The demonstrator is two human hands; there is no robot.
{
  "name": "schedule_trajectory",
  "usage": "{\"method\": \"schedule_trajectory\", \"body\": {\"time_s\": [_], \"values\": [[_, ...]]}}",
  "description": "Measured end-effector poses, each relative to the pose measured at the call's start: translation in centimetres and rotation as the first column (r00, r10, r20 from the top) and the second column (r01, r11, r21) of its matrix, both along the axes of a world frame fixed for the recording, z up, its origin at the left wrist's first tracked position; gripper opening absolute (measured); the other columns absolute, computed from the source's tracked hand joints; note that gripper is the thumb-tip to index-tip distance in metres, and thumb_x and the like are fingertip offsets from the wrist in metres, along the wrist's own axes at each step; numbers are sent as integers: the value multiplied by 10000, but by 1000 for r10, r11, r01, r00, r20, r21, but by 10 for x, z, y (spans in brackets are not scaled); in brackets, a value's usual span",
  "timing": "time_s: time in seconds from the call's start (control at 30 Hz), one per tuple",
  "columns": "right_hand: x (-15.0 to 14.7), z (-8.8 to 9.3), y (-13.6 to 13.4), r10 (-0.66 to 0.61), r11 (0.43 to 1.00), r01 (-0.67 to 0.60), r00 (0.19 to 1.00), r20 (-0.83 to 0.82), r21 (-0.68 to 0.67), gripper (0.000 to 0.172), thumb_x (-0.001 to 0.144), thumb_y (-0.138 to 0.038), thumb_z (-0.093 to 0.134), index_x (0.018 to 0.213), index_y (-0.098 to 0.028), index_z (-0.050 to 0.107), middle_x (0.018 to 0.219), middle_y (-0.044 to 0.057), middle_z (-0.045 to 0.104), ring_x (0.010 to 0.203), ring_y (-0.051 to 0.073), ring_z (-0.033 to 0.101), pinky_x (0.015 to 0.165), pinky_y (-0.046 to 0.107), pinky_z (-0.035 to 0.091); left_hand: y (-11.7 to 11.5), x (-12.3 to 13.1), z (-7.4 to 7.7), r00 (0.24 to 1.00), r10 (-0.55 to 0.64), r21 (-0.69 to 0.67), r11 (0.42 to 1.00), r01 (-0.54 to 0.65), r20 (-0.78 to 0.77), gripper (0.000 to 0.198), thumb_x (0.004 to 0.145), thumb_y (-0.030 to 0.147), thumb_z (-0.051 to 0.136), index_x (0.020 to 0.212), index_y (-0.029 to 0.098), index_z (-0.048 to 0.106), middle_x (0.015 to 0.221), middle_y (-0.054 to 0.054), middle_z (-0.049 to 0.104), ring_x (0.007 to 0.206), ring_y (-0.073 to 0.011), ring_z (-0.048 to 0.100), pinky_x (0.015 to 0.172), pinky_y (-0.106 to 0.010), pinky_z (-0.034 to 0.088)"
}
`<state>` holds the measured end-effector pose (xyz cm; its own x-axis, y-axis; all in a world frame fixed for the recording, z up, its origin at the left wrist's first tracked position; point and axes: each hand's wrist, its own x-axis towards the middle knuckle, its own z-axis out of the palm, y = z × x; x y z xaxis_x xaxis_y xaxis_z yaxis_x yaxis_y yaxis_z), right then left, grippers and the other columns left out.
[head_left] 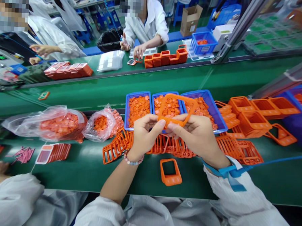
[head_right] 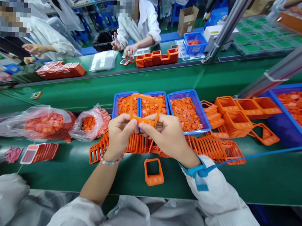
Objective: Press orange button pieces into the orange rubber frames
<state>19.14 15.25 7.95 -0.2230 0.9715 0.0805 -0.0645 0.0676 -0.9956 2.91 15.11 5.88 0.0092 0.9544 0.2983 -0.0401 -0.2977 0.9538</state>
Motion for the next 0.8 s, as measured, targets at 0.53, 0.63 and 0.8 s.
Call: {"method": "schedule_trajectory", "body": {"time_s": [0.53,0.63,0.8], "values": [[-14,-15,-5,-141,976,105,972,187,191,329,862,-457,707,996,-157,730,811,61,760,661,188,733,585,287,616,-9,-9,6,845,225,260,960,-106,-484,387,1012,423,488,697,201,455,542,54,487,455,-79,427,483,-239,295],[-7,-8,-7,-384,860,183,847,368,477,597,859,-408,718,1387,-180,560,1293,153,668,1164,319,668,856,440,620,-7,-7,5,849,189,217,972,-90,-494,414,1010,420,493,667,204,412,512,67,435,445,-77,388,482,-245,280],[13,4,-17,-495,673,-140,644,583,726,592,894,-230,645,1462,-240,478,1493,160,474,1381,361,470,1081,564,461,-11,-8,11,868,-90,128,977,174,-489,471,1014,461,475,630,190,434,509,56,447,454,-71,394,472,-236,287]]}}
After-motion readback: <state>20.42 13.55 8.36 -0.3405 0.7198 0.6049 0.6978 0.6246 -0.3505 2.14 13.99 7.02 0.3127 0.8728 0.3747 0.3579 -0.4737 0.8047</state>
